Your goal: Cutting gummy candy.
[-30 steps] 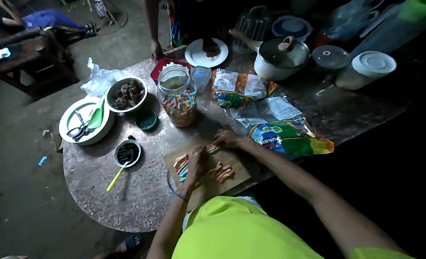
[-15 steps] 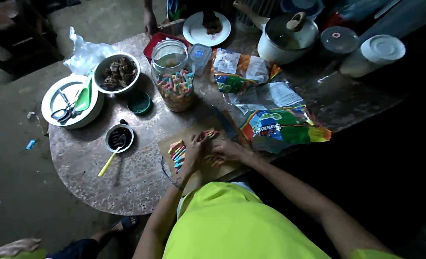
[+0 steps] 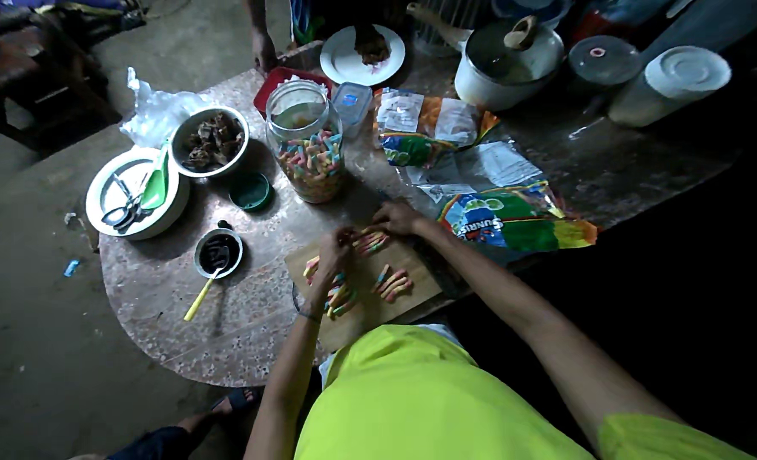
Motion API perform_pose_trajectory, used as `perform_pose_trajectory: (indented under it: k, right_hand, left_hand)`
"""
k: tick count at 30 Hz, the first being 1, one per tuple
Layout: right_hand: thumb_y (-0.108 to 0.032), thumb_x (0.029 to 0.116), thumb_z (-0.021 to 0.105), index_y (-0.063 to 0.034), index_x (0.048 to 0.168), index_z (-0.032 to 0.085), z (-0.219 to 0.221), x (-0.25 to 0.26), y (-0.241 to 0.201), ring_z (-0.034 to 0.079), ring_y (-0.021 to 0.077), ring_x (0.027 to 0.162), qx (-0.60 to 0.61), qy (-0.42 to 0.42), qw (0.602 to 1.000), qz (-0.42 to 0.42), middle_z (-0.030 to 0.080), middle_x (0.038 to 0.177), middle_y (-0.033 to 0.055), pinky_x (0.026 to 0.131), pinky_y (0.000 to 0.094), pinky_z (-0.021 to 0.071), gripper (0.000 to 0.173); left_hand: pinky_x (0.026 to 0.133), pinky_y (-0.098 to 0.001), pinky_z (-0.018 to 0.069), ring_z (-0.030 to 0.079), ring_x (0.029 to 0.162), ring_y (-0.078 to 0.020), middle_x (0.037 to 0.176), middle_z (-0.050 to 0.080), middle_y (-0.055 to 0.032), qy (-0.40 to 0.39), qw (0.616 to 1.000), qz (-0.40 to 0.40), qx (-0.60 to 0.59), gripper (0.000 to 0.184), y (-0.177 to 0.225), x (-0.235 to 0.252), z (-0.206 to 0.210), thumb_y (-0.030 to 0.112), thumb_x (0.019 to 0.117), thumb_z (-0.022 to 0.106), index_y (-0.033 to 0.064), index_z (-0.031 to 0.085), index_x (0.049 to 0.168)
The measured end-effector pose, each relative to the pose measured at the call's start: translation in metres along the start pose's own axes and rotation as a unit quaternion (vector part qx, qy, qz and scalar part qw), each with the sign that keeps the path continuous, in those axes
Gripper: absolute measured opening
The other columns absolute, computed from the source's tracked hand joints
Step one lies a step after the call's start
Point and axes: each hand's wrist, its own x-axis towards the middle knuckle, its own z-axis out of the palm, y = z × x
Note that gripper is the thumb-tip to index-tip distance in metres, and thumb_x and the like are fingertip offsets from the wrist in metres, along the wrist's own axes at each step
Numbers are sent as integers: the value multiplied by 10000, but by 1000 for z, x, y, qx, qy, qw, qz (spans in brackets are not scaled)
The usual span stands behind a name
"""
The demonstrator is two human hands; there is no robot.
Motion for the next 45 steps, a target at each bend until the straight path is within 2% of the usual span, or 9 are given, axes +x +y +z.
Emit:
perform_pose_trajectory:
  k: [5,9,12,17,22,27,33,36,45]
  right_hand:
    - [-126,958,709,-10,1131,745,2,2,6,660,387,1140,19,3,999,-48,708,1153,224,1054,581,471,211]
    - [-47,924,719,26,1045,751,6,0,10,680,361,1037,75,16,994,-76,720,1034,219,1000,548,504,145]
    - [-87,938,695,-14,1022,793,8,-4,12,643,401,1113,43,39,995,-77,698,1114,243,1032,560,478,149]
    - [-103,987,645,-60,1337,663,10,-58,-22,592,438,1232,36,129,987,91,591,1347,267,1041,583,486,354]
    - [-175,915,768,-97,1576,388,33,-121,-48,400,564,1385,31,71,941,328,373,1511,393,1130,632,373,766]
    - [-70,1040,521,-40,1608,294,42,-138,-54,424,507,1407,73,75,943,315,348,1557,352,1149,566,394,612]
    - [-274,1082,527,95,1412,495,63,-140,-58,661,481,1099,118,227,932,258,668,1144,339,991,578,502,496]
    - [-286,1082,532,116,1250,610,62,-134,-52,661,468,1102,80,189,952,228,674,1119,324,993,575,502,443]
    - [-394,1109,431,33,1359,552,50,-125,-55,691,495,950,0,69,970,232,696,967,288,840,631,523,510]
  left_hand:
    - [1056,-524,484,624,1214,-357,1299,658,-207,-29,996,45,73,325,-3,3,3,35,950,654,12,687,1272]
    - [1099,-508,448,565,1292,-349,1311,662,-156,-21,988,71,136,298,-5,-1,12,179,949,718,66,732,1224]
    - [1081,-476,472,577,1294,-330,1316,678,-121,0,978,93,186,302,-13,-4,22,180,967,680,88,725,1252]
    - [1086,-485,472,578,1304,-353,1347,656,-164,46,972,119,199,324,-8,-10,32,109,942,680,12,696,1250]
    - [1089,-517,461,539,1330,-393,1412,580,-217,28,977,63,203,429,-1,-7,39,125,960,672,41,613,1377]
    - [1042,-556,476,557,1294,-401,1355,612,-211,46,975,72,205,359,1,-9,44,147,959,680,45,666,1303]
    - [962,-587,507,602,1221,-407,1321,628,-209,82,970,16,230,437,12,-18,65,310,941,713,54,674,1294]
    - [957,-571,512,596,1207,-422,1334,596,-243,82,977,-8,198,512,13,-23,68,348,917,749,41,649,1315]
    - [977,-539,520,658,1140,-392,1322,624,-259,51,993,-53,91,345,25,-26,-5,68,1023,559,-63,555,1342]
